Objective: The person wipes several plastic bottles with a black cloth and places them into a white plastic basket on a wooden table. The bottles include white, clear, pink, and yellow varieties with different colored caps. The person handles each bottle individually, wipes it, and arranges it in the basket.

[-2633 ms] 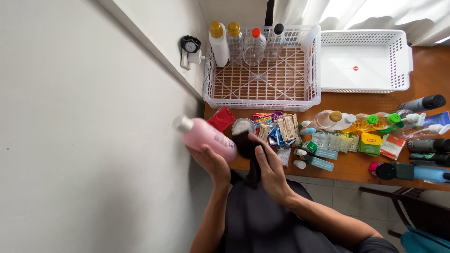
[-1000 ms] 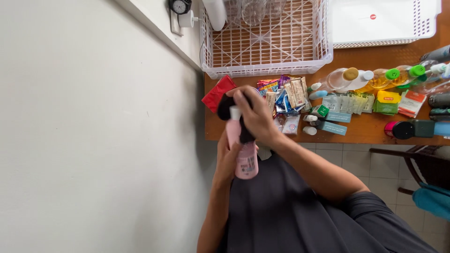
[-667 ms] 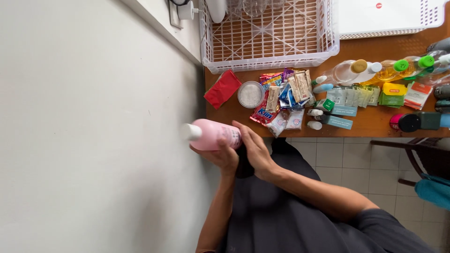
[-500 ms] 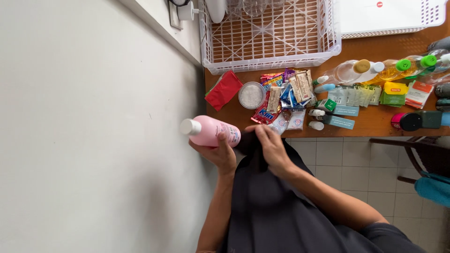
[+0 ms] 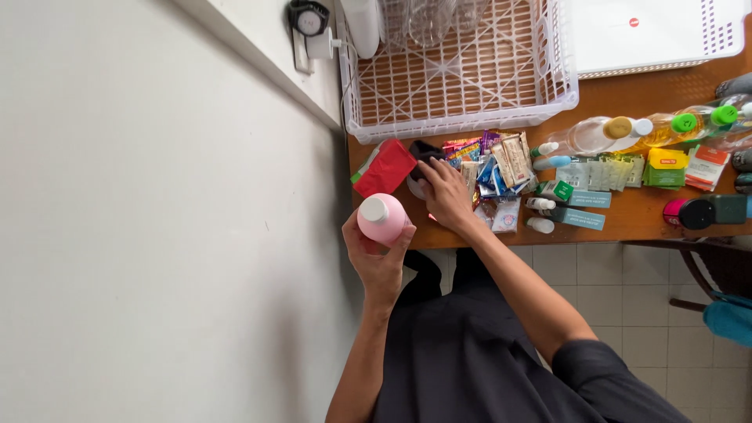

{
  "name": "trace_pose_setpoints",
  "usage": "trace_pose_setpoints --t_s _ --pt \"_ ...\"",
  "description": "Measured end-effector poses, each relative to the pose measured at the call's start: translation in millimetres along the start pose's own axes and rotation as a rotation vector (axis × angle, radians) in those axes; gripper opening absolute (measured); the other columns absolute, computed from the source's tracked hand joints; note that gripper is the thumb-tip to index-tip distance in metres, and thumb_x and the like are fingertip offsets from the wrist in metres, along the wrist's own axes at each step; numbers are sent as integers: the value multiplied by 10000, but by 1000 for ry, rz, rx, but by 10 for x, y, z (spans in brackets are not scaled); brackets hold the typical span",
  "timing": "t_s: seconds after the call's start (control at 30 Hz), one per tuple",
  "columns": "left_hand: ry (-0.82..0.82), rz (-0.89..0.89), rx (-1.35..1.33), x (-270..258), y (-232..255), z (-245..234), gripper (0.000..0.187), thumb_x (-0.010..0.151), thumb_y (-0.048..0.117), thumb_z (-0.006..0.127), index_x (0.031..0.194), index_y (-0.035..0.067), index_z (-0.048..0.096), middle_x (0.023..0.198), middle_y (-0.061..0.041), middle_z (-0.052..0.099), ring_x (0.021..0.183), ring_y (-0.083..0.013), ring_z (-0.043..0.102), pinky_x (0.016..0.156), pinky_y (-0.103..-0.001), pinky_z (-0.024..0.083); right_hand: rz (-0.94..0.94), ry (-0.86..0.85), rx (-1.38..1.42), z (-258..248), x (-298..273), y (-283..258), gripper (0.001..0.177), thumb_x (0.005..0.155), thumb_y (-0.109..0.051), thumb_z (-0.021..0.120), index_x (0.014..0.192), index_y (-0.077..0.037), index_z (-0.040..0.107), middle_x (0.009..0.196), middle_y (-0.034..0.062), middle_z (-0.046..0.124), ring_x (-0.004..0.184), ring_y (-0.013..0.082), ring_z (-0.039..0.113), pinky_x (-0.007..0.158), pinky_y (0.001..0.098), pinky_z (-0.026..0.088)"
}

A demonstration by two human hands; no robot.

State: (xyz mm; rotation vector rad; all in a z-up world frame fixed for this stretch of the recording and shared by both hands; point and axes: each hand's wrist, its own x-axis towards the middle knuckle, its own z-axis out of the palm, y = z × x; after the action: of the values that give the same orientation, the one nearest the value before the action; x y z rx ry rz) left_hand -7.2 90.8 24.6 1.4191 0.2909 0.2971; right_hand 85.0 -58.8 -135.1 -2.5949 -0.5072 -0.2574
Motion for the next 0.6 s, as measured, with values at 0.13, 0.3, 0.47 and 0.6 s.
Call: trace_pose_setpoints --t_s 0.13,0.3,0.47,0.6 --pt "-62 37 4 251 67 217 717 830 129 902 1389 26 467 1301 -114 599 1142 -206 673 994 -355 606 259 62 406 -812 37 -117 325 1068 -222 597 1361 -84 629 1358 162 676 1277 336 645 1097 404 505" --pt "-273 171 231 729 66 802 781 786 173 934 1423 31 505 1357 -150 638 1230 -266 671 1048 -371 571 187 145 764 -2167 502 -352 571 959 -216 673 1479 -33 525 1370 174 645 1234 255 633 1042 370 496" --pt "-287 403 411 1239 -257 1475 812 780 174 914 1460 56 485 1424 -173 581 1313 -342 589 1104 -438 490 235 159 465 -2133 1020 4 800 799 -210 861 1475 -11 483 1309 205 657 1191 301 662 979 430 548" --pt "-276 391 496 1722 -658 1954 777 838 139 849 1523 90 485 1450 -183 571 1337 -363 573 1122 -454 474 403 194 489 -1850 1482 584 707 793 -222 908 1369 -34 543 1177 152 726 1041 264 750 850 400 637"
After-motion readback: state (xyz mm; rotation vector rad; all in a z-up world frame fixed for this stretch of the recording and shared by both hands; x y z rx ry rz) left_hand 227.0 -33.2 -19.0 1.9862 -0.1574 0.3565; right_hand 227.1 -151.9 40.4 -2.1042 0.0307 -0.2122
